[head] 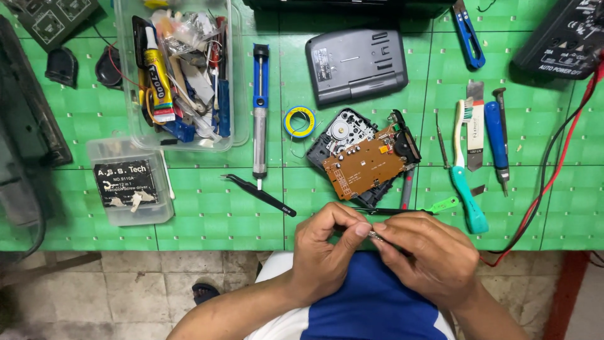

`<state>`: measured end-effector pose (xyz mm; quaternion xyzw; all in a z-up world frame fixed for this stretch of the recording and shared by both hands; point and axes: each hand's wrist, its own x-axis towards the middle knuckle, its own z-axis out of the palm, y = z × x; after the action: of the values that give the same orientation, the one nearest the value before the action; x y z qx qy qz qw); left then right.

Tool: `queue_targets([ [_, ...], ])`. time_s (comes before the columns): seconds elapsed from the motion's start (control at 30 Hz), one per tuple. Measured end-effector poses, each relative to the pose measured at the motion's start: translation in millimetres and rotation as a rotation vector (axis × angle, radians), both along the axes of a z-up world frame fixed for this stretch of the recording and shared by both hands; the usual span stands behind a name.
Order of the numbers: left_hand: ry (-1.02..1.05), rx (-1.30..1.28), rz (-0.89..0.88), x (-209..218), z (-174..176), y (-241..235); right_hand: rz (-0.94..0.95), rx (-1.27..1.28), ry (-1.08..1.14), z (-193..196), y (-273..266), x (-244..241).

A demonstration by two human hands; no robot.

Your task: Repairing a circuit board using a soldering iron and testing with a multimeter

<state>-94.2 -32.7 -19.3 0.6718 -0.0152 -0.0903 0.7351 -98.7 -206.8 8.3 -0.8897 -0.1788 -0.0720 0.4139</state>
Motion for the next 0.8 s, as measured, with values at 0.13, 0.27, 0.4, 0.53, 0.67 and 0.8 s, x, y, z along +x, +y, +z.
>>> queue_targets([
  [0.13, -0.003, 0.013, -0.002, -0.1, -1.9, 0.8, 0.028, 0.020, -0.010, -1.2, -1.0, 2.6],
  [0.27, -0.020, 0.054, -0.015, 1.0, -1.7, 2.1, 0.043, 0.053, -0.018, -1.4, -1.3, 6.2],
  [0.4, -0.038, 0.054, -0.032, 5.7, 1.2, 3.2, 0.045, 0.045, -0.017, -3.5, -2.8, 5.7],
  [0.53, -0.089, 0.075, -0.057, 8.9, 0.6, 4.8, 0.048, 0.051, 0.001, -6.9, -4.2, 5.2],
  [0.67, -0.155, 0.142, -0.094, 12.6, 3.2, 11.0, 0.052, 0.075, 0.000, -6.9, -2.8, 8.4],
  [0.8, -0.503, 0.365, -0.030, 23.2, 2.1, 25.7, 0.006, 0.011, 0.008, -6.0, -7.8, 11.3],
])
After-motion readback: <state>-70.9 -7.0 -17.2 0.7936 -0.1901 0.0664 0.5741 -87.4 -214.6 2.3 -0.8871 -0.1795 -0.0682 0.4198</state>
